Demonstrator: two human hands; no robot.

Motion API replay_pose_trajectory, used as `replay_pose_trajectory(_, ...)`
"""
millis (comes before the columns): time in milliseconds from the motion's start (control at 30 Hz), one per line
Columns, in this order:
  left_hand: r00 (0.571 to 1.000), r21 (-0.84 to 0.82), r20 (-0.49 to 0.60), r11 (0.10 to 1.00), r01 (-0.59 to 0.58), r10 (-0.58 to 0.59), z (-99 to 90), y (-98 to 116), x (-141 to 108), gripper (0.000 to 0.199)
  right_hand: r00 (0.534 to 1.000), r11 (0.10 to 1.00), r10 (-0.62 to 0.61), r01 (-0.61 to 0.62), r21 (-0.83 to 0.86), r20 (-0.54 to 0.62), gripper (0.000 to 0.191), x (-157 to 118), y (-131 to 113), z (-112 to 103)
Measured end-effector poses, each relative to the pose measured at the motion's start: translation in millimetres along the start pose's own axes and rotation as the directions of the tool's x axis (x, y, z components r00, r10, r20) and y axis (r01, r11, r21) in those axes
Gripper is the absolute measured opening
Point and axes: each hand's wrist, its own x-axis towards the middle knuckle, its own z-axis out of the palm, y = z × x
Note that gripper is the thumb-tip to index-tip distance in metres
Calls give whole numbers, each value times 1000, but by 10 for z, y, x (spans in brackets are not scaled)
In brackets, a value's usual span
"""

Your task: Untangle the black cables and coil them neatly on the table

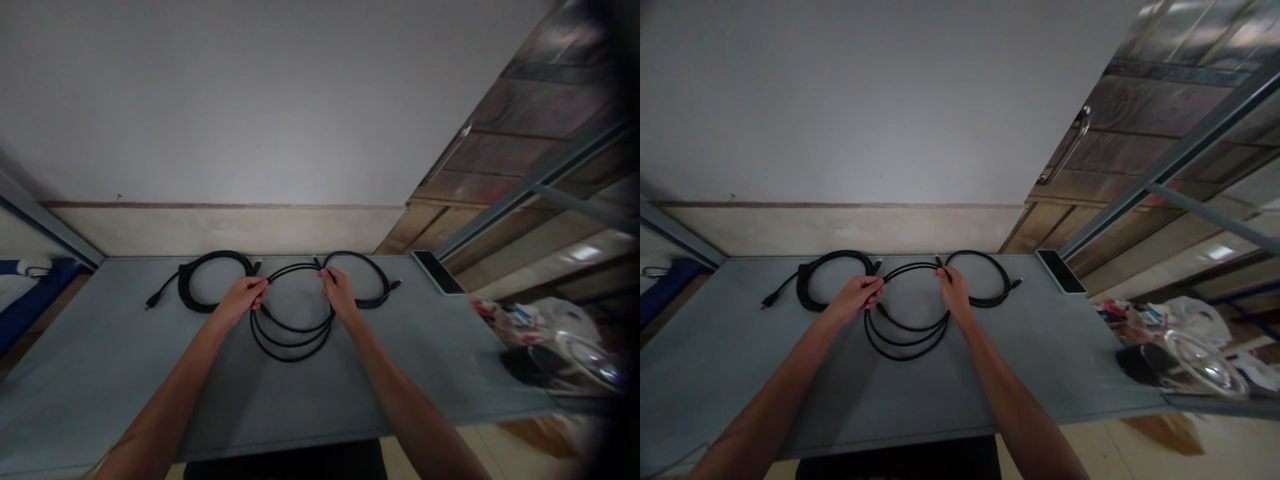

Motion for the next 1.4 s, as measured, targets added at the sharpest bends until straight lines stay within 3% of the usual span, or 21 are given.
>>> replay_pose_trajectory(133, 999, 114, -54, 993, 15, -9, -67, -6, 10, 38, 988, 998, -7, 17, -61, 155, 32, -36, -65, -11)
replay_pose_trajectory(233, 999, 266, -16, 963, 42, -39, -38, -31, 13, 36, 958, 978, -82, 131, -165, 275, 33, -85, -132, -2)
replay_pose_trajectory(333, 996, 446, 68, 892, -77, 52, 48, -73, 13, 37, 897, 932, -194, 295, -212, 396, 30, -171, -188, 63)
replay_pose_trajectory(433, 975, 562, 157, 798, -217, 155, 126, -92, 0, 39, 844, 904, -234, 372, -212, 482, 29, -265, -206, 172)
replay_pose_trajectory(500, 969, 579, 166, 778, -246, 183, 149, -81, -12, 38, 857, 908, -232, 361, -213, 460, 32, -295, -185, 239)
replay_pose_trajectory(600, 970, 541, 121, 805, -243, 212, 127, -55, -14, 35, 913, 920, -227, 315, -232, 340, 34, -238, -111, 264)
replay_pose_trajectory(733, 995, 399, 7, 912, -95, 100, 58, -58, 20, 41, 981, 917, -160, 188, -352, 106, 33, -45, -17, 108)
replay_pose_trajectory(800, 999, 321, -7, 946, -49, 54, 42, -68, 34, 40, 990, 915, -142, 141, -379, 26, 34, 25, 0, 12)
replay_pose_trajectory(900, 996, 347, 15, 934, -85, 86, 37, -63, 34, 35, 989, 916, -147, 125, -382, -29, 34, 56, -9, -64)
replay_pose_trajectory(1000, 981, 531, 19, 830, -174, 193, 26, -38, 17, 31, 987, 916, -137, 95, -389, -80, 33, 50, -26, -85)
replay_pose_trajectory(1100, 943, 734, 42, 630, -254, 331, 22, -22, -5, 31, 984, 920, -137, 85, -382, -110, 32, 58, -29, -129)
replay_pose_trajectory(1167, 933, 819, 92, 507, -269, 347, 38, -16, -25, 36, 986, 911, -154, 117, -396, -62, 32, 65, -21, -167)
replay_pose_trajectory(1267, 947, 908, 78, 370, -196, 311, 91, 29, -84, 39, 978, 868, -203, 201, -454, 45, 32, 61, -2, -190)
replay_pose_trajectory(1400, 922, 956, -86, 292, -30, 378, 142, 175, -232, 25, 968, 825, -219, 251, -506, 123, 32, 35, 35, -159)
